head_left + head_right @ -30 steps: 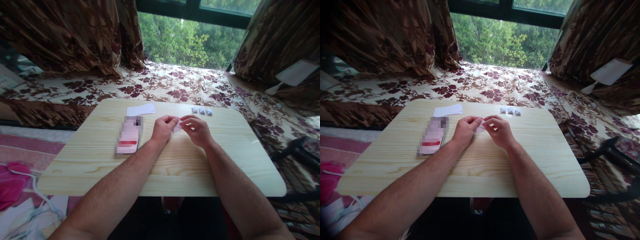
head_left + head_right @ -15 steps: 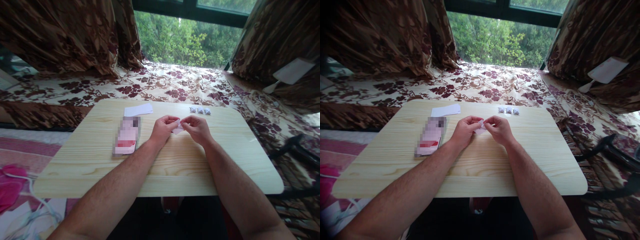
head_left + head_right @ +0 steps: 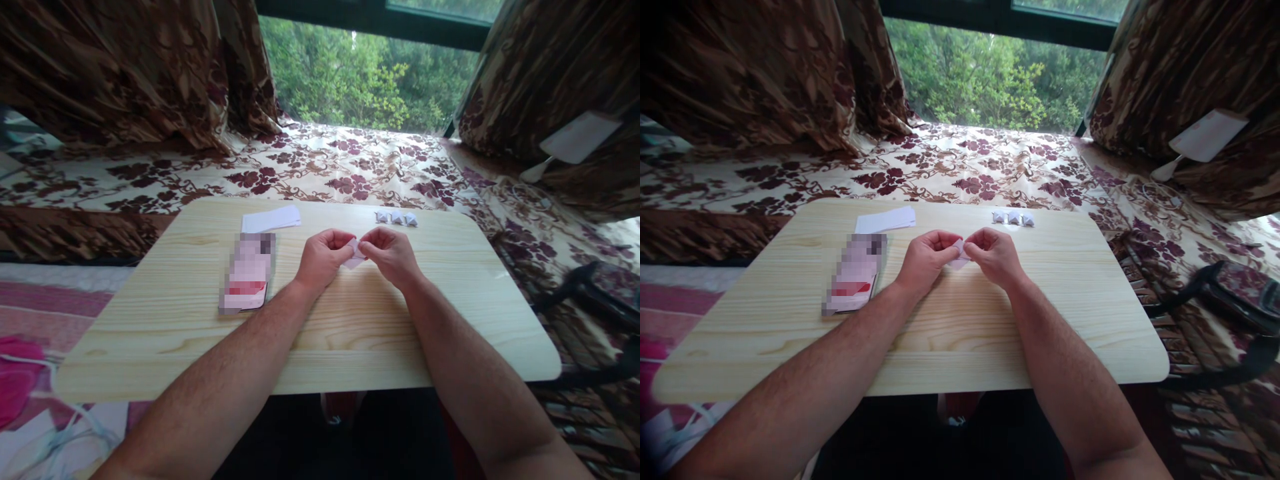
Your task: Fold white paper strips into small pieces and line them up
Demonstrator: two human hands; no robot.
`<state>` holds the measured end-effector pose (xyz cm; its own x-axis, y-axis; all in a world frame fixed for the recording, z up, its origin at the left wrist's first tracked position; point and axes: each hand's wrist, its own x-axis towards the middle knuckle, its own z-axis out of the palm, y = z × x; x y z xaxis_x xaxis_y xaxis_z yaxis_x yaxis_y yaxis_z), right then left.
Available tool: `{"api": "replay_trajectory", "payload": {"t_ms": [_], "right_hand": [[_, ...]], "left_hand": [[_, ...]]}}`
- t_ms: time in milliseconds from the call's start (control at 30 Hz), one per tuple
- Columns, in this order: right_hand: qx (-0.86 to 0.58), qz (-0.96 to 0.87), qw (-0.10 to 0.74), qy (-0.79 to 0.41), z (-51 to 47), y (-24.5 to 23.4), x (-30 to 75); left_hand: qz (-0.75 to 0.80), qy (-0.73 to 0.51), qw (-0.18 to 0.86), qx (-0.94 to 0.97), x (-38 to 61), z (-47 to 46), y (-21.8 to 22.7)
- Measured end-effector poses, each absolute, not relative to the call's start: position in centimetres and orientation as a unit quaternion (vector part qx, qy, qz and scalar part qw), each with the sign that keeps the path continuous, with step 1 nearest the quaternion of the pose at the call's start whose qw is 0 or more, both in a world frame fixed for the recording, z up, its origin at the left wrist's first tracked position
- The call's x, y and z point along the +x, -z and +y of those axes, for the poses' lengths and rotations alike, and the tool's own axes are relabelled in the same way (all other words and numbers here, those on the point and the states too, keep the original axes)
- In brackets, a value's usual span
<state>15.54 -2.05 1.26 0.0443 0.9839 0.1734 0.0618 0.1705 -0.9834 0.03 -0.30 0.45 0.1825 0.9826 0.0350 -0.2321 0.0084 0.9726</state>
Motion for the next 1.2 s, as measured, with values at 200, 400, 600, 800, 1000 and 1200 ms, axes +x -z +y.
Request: {"api": "replay_trajectory", "payload": {"t_ms": [200, 400, 600, 800, 1000, 1200], "right_hand": [[-0.507, -0.538, 0.536, -0.408, -2.24, -1.44, 15.41], [-0.502, -0.534, 0.549, -0.402, -2.25, -1.32, 15.27], [-0.480, -0.547, 0.563, -0.392, -2.21, -1.25, 15.19], [-0.455, -0.530, 0.586, -0.411, -2.11, -0.93, 15.11], [-0.458, -0.532, 0.585, -0.405, -2.08, -0.98, 15.21], [-0.456, -0.532, 0.583, -0.411, -2.15, -1.13, 15.18]], "left_hand": [[0.392, -0.509, 0.573, 0.508, 0.04, -0.34, -0.38], [0.393, -0.502, 0.560, 0.528, 0.06, -0.64, -0.74], [0.400, -0.500, 0.573, 0.511, 0.09, -0.68, -0.55], [0.403, -0.504, 0.599, 0.474, 0.17, -0.60, -0.56], [0.413, -0.496, 0.600, 0.473, 0.14, -0.62, -0.66], [0.416, -0.490, 0.606, 0.468, 0.15, -0.55, -0.42]]}}
